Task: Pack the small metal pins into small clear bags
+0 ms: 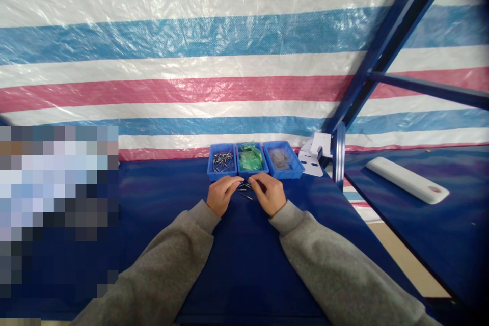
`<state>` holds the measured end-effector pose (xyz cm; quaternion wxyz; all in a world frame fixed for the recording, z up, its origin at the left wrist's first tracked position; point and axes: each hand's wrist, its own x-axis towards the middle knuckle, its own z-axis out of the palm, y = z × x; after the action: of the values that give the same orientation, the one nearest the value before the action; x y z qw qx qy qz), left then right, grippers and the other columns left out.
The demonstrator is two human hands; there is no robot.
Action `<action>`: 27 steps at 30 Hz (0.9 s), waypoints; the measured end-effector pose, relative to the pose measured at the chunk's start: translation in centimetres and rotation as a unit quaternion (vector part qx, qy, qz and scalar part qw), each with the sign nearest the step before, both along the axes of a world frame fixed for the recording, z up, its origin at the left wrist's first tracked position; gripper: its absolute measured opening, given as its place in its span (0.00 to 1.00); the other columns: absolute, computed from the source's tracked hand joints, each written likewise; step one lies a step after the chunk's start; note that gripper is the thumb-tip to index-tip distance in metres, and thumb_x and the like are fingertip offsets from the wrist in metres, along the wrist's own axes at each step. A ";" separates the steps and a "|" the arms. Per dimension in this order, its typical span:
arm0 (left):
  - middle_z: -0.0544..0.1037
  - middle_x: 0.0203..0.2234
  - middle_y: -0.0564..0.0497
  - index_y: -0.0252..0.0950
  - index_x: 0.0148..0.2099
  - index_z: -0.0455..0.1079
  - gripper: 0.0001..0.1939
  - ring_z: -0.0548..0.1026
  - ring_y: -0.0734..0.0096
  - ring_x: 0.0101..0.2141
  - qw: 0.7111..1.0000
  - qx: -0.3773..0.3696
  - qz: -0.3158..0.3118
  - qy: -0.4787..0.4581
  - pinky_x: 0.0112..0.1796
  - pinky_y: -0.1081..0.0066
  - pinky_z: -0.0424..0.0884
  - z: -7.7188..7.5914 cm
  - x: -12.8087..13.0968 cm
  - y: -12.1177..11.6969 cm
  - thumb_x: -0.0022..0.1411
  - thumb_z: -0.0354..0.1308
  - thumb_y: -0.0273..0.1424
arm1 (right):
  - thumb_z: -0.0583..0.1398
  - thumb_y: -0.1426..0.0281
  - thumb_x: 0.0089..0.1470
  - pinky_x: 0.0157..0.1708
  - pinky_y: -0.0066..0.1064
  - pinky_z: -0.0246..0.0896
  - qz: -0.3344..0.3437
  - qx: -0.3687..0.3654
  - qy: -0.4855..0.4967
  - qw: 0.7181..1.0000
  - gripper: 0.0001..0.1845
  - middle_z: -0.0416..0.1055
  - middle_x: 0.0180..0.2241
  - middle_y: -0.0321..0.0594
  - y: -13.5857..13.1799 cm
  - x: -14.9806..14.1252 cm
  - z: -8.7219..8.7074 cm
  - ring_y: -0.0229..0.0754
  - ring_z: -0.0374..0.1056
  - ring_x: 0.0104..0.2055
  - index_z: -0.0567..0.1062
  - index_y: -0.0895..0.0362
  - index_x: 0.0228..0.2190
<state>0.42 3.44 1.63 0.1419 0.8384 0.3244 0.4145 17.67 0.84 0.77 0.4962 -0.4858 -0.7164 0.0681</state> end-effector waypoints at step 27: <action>0.76 0.26 0.49 0.36 0.32 0.72 0.10 0.73 0.69 0.32 0.978 0.114 0.149 -0.087 0.37 0.69 0.68 3.1 -1.1 2.0 0.60 0.51 0.32 | 0.54 0.64 0.54 0.27 0.26 0.53 -0.006 -0.057 -0.120 0.991 0.11 0.66 0.22 0.35 0.0 0.1 0.1 0.35 0.62 0.25 0.69 0.56 0.25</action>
<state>-0.65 5.40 4.77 0.0102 0.7521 0.3827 0.5364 17.77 0.85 0.89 0.3784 -0.5221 -0.7629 0.0470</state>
